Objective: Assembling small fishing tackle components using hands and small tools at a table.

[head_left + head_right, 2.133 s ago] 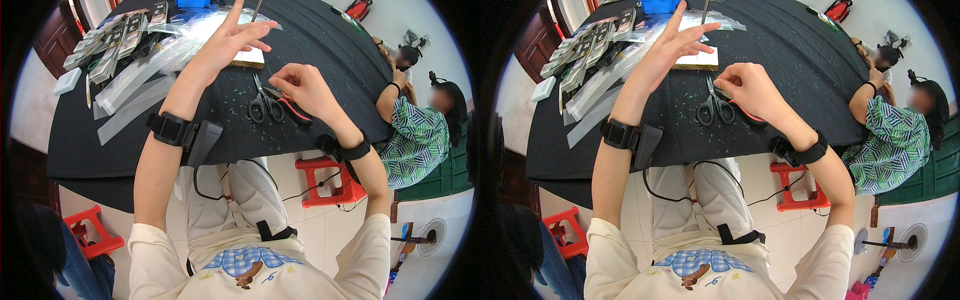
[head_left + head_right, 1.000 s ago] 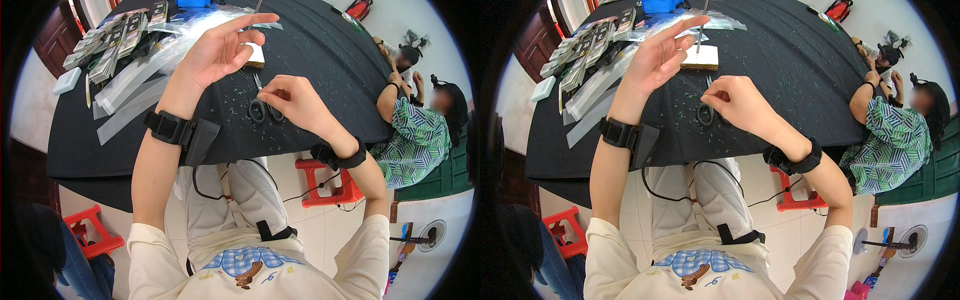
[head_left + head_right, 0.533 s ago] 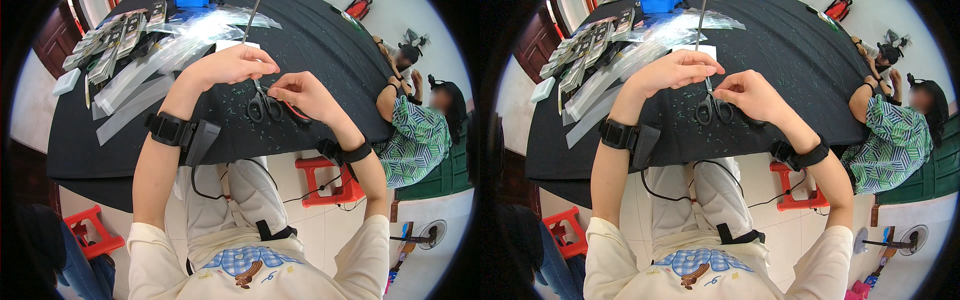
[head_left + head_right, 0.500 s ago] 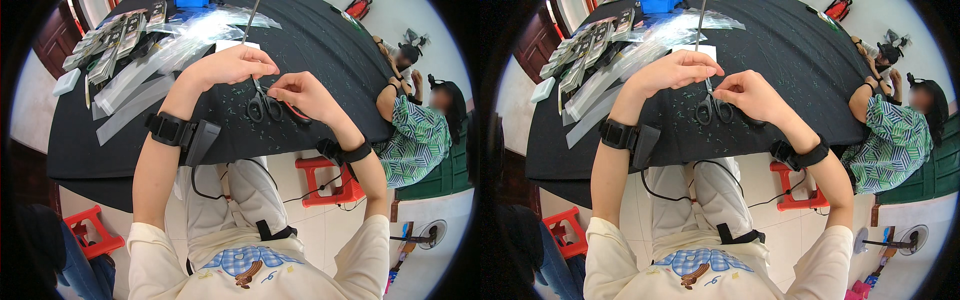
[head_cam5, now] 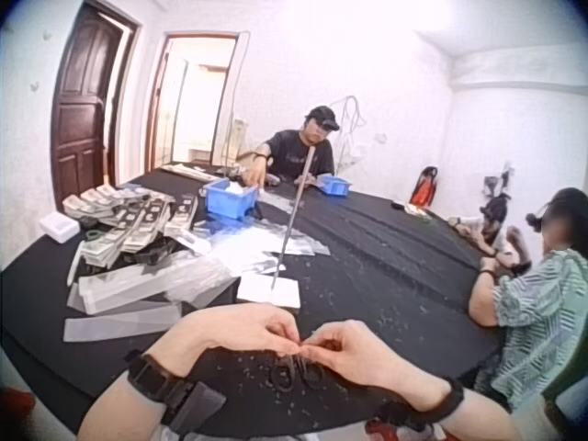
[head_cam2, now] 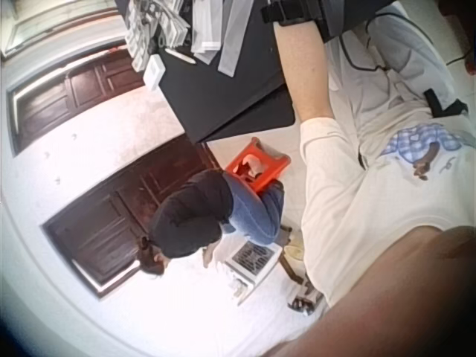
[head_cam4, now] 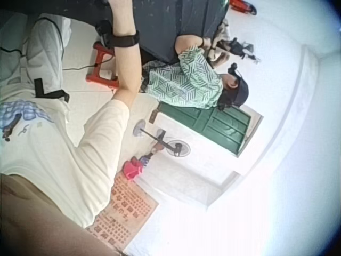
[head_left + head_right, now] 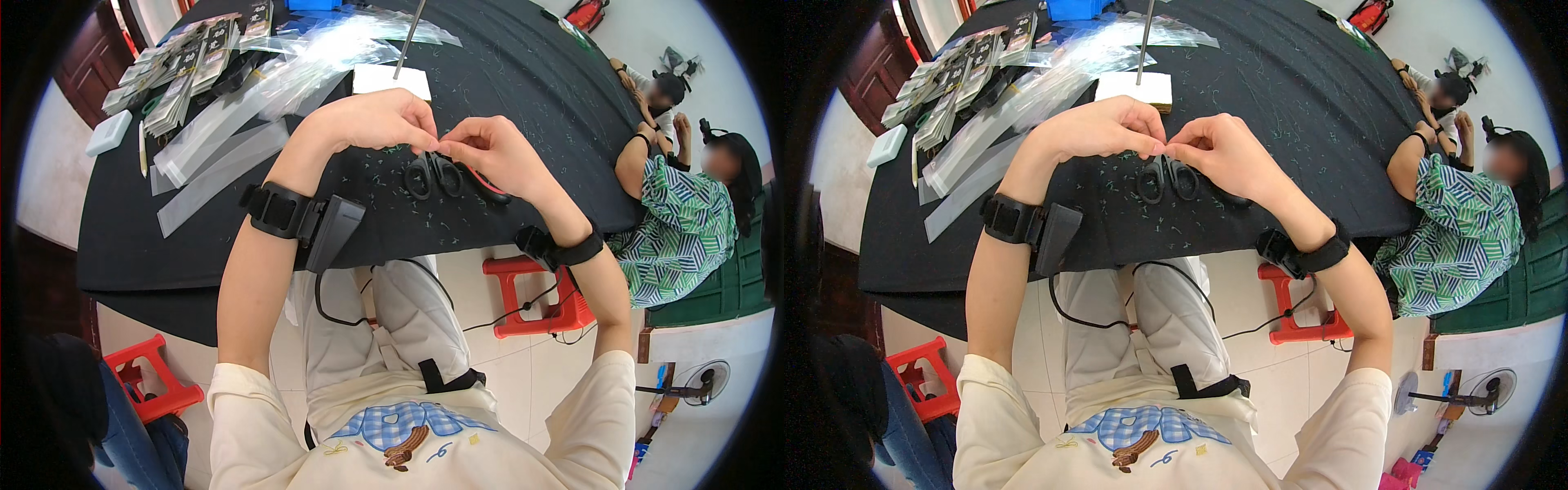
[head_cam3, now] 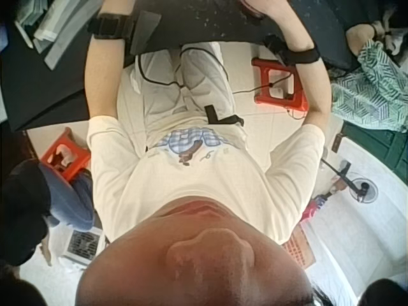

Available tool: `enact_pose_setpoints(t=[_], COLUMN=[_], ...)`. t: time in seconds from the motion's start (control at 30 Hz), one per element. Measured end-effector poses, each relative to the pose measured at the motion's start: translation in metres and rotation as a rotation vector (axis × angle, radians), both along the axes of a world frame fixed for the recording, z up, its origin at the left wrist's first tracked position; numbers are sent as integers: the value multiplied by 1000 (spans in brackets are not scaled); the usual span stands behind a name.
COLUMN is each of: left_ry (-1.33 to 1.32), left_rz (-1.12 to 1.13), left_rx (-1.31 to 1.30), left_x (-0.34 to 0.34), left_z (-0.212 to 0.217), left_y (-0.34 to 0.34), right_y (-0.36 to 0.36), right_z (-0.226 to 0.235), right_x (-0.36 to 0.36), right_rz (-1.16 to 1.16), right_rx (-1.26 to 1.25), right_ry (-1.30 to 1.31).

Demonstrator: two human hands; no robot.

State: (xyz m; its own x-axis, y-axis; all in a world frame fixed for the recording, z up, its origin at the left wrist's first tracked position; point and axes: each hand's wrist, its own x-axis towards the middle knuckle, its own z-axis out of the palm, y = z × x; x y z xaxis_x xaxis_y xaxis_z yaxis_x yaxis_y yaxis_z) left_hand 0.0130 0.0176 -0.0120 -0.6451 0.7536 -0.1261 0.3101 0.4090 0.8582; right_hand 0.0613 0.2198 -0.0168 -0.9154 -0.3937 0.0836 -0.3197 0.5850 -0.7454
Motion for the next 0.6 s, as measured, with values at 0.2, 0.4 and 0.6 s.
enact_pose_setpoints(t=[0.2,0.4,0.6], left_ry=[4,56,55], left_rz=[5,24,44], left_rx=[-7,19,20], left_x=[-2,-3,-4], left_z=[-2,-2,-3], left_y=[0,0,0], right_y=[-6,-5,-6], right_z=[4,0,1], right_x=[3,0,-1], right_rz=[-54,-65,-72], right_rx=[55,-17,-46], right_ry=[70,37,11])
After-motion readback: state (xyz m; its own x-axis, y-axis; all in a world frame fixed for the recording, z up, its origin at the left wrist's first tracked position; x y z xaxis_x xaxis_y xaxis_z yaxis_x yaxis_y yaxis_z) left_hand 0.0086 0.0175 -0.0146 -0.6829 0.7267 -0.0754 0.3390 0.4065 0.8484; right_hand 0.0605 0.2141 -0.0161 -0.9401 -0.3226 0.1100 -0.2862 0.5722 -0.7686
